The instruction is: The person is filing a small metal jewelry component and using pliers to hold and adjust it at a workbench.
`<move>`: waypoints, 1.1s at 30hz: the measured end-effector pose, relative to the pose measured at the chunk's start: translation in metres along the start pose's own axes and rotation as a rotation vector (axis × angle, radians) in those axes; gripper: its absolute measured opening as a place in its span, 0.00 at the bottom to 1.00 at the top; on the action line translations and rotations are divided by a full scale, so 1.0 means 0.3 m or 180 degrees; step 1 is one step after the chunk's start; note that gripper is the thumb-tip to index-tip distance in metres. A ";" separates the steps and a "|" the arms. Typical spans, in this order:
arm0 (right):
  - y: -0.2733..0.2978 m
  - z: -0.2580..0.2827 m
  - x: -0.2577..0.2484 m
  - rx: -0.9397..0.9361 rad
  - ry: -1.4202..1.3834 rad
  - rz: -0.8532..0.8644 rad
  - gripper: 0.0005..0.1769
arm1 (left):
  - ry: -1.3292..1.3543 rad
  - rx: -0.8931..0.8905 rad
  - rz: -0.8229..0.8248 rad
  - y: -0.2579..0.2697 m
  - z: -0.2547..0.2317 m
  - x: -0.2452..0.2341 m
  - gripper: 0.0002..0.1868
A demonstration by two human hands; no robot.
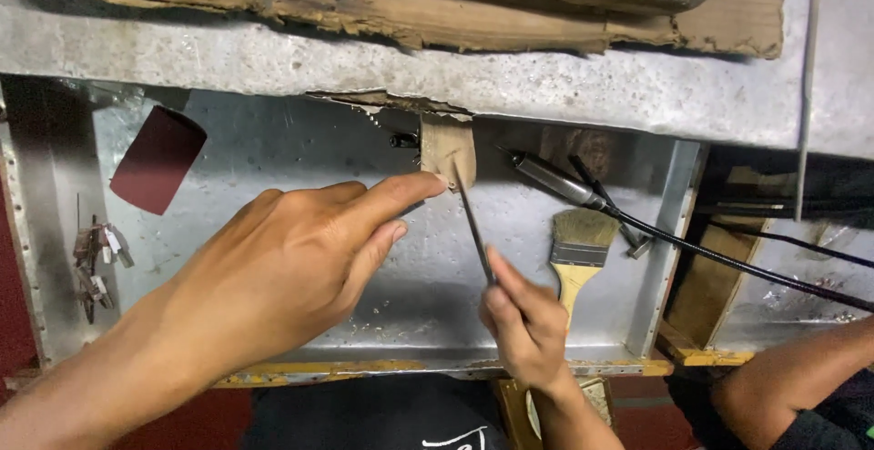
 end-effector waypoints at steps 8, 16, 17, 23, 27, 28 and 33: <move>-0.083 0.054 0.013 -0.0389 0.0445 0.0085 0.22 | -0.0075 0.0107 -0.0059 0.001 -0.003 0.005 0.24; -0.049 -0.009 -0.038 -0.0408 0.0228 0.0338 0.21 | -0.0087 0.0133 -0.0067 -0.003 0.006 -0.002 0.26; -0.059 -0.002 -0.040 -0.0406 0.0370 0.0330 0.21 | -0.0068 0.0036 -0.0068 -0.003 0.013 -0.008 0.26; -0.007 0.016 -0.060 -0.0280 0.0328 0.0014 0.22 | 0.0057 0.0017 -0.0119 0.011 0.004 -0.003 0.25; -0.035 0.059 -0.019 -0.0036 0.0031 -0.0464 0.24 | 0.0986 -0.0741 0.0735 0.071 0.010 0.116 0.39; -0.049 0.080 -0.016 -0.0033 0.0045 -0.0480 0.24 | 0.0990 -0.0722 0.0746 0.083 -0.001 0.141 0.39; -0.089 0.194 0.018 -0.0540 0.0270 -0.0337 0.14 | 0.1369 -0.0307 0.0362 0.138 -0.062 0.196 0.35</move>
Point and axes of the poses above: each hand's wrist, its own y-axis away from the middle knuckle, its own x-axis out of the palm, z = x × y, the point moved 7 cm from there along -y, towards the middle knuckle, and after that the axes turned 7 degrees about x, right-handed, at the moved point
